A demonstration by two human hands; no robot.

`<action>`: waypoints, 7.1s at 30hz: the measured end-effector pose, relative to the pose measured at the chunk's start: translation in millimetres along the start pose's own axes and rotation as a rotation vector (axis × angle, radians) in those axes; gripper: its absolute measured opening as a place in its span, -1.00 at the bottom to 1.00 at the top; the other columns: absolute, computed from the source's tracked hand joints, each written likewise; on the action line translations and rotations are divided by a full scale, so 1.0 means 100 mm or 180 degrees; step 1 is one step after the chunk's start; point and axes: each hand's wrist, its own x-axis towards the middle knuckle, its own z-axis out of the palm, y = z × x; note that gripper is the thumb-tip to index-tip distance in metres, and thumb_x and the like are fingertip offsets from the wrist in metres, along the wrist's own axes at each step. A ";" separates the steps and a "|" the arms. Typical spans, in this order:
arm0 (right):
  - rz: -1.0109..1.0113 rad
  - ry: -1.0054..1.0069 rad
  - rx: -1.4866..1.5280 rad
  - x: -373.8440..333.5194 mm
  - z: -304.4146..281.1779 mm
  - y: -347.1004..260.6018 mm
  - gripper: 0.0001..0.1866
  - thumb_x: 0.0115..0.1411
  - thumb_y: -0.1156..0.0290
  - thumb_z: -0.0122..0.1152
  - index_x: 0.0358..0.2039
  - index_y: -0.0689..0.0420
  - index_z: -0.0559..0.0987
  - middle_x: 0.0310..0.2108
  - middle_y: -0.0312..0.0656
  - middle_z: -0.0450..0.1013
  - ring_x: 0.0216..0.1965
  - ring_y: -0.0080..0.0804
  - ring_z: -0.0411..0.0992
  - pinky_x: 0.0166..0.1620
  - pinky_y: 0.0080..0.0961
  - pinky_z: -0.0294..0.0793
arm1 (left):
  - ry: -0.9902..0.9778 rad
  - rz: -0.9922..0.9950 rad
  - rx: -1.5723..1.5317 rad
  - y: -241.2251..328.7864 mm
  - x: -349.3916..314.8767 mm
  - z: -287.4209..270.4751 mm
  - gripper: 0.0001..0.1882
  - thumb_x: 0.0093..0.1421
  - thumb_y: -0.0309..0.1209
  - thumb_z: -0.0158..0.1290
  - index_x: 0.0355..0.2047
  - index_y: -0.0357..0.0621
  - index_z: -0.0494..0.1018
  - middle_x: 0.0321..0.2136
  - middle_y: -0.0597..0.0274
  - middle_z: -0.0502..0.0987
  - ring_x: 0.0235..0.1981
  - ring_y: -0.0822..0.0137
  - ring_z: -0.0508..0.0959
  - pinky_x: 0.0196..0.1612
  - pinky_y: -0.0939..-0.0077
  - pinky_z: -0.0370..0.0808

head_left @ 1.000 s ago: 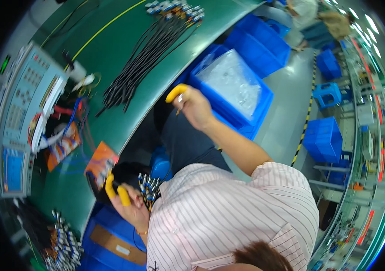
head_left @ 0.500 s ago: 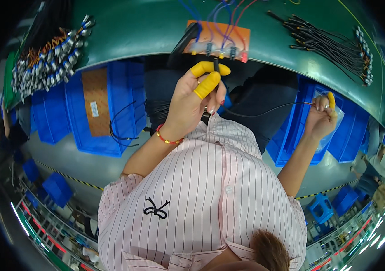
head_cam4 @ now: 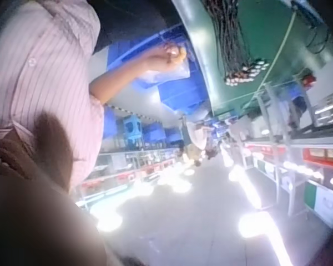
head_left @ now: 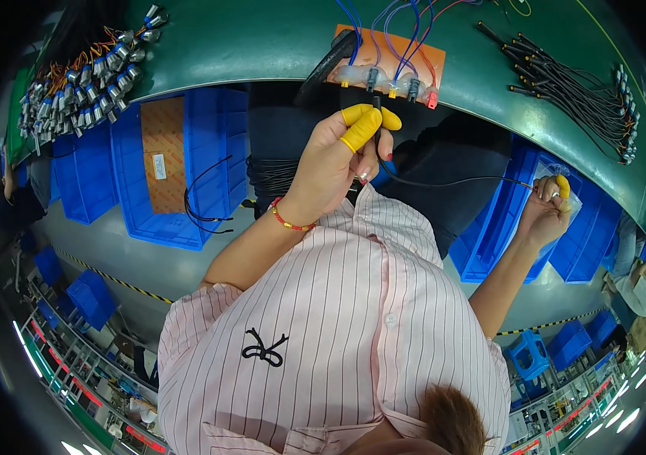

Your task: Connecting yellow-tipped wire ends to a testing board or connector block.

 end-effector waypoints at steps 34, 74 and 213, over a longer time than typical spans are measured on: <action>0.0063 0.0275 0.0114 0.00 -0.02 -0.04 -0.64 0.05 0.37 -0.09 -0.20 0.35 0.47 -0.57 -0.22 0.19 -0.45 -0.44 0.11 -0.23 -0.47 0.13 | 0.0150 -0.0359 -0.0767 0.01 0.13 0.05 -0.74 0.37 -0.42 -0.16 -0.14 -0.40 0.42 -0.56 0.20 0.42 -0.72 0.72 0.16 -0.69 0.89 0.16; -0.1229 0.0048 0.1092 1.12 -0.83 -1.52 -0.62 -0.13 0.41 -0.03 -0.28 0.35 0.50 -0.61 -0.24 0.12 -0.50 -0.43 0.06 -0.31 -0.46 0.06 | -0.0885 0.0559 0.0929 -0.13 0.89 1.22 -0.60 0.38 -0.39 -0.18 0.17 -0.33 0.23 0.05 -0.04 0.39 0.07 0.15 0.44 0.12 0.26 0.40; -0.0706 -0.0408 0.1784 1.22 -0.79 -1.66 -0.61 -0.25 0.43 0.00 -0.35 0.38 0.45 -0.60 -0.19 0.09 -0.47 -0.37 0.05 -0.23 -0.39 0.07 | -0.0749 0.0326 0.0524 0.00 1.01 1.14 -0.68 0.39 -0.35 -0.19 0.03 -0.29 0.35 -0.16 0.03 0.49 -0.17 0.24 0.52 -0.04 0.33 0.49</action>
